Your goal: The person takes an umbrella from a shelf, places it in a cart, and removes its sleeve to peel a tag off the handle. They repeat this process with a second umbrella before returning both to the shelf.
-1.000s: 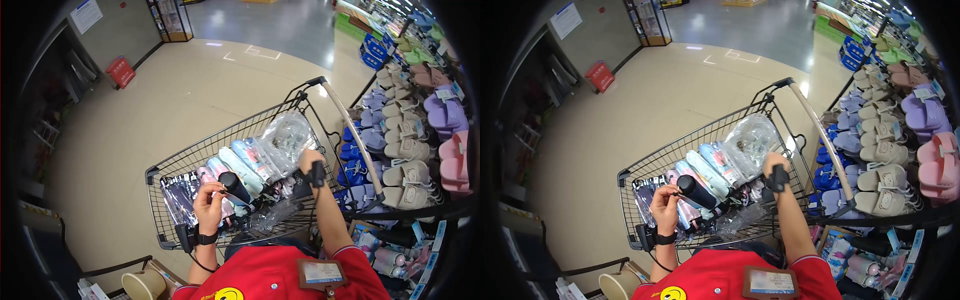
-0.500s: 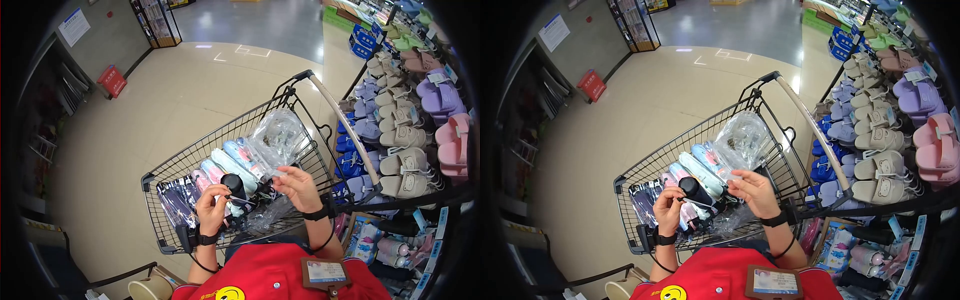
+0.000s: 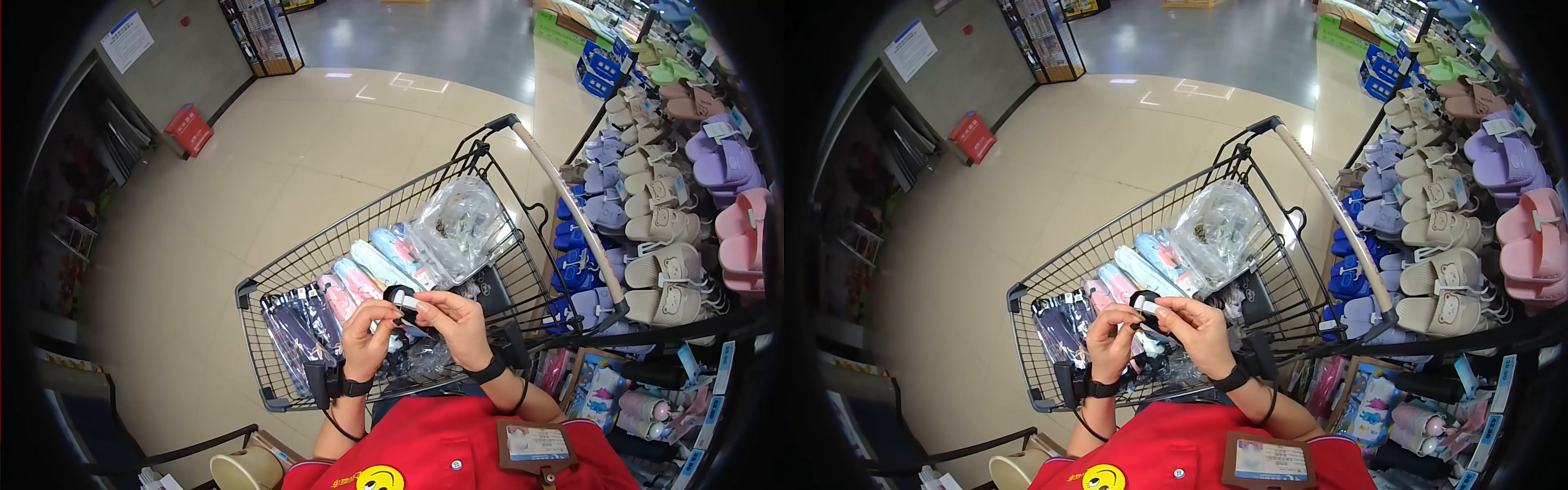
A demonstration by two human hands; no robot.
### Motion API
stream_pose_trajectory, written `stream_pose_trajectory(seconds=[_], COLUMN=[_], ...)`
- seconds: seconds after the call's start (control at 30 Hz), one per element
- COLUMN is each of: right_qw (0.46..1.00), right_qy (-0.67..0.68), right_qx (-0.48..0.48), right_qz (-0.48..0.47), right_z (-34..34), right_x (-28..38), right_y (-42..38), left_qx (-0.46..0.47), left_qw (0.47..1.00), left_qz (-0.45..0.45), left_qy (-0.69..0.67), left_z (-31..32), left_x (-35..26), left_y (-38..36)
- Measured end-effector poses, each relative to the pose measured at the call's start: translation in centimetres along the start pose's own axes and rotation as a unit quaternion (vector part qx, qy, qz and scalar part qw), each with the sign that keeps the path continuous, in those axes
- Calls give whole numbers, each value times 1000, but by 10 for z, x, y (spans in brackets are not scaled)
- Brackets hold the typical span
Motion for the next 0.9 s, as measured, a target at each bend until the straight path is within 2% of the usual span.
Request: stream_pose_trajectory(seconds=[0.2,0.37,0.5,0.57,0.6,0.67,0.77,0.8,0.87,0.9], right_qw=[998,997,997,993,993,992,989,989,935,935], right_qy=[-53,-61,-50,-82,-82,-84,-63,-63,-271,-271], right_qx=[21,56,59,84,83,96,137,137,123,123], right_qz=[-8,-9,2,17,17,-17,8,8,-192,-192], right_z=[-5,-6,-5,-8,-9,-9,-13,-10,0,3], right_x=[3,2,2,-4,-6,-7,-4,1,24,29], right_y=[1,1,1,0,0,1,7,9,8,8], left_qx=[-19,8,-17,-36,-35,16,35,26,3,-18], left_qw=[999,998,997,981,981,971,973,979,983,987], left_qz=[-24,-56,-23,-47,-48,-120,-147,-131,-116,-101], left_qy=[-31,-34,-72,-187,-187,-207,-172,-156,-139,-123], left_z=[1,-1,3,5,4,5,4,5,11,14], left_x=[0,4,4,5,0,-11,-8,-5,-7,-10], left_y=[-2,-4,-2,-1,1,3,1,2,3,4])
Point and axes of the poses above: each hand's wrist, its own y-axis towards the middle knuckle, its own z-axis out of the palm, x = y × z, the point moved 2 cm from there along y, towards the middle knuckle, and after that the axes turned 10 degrees about y, right-handed, at the moved point
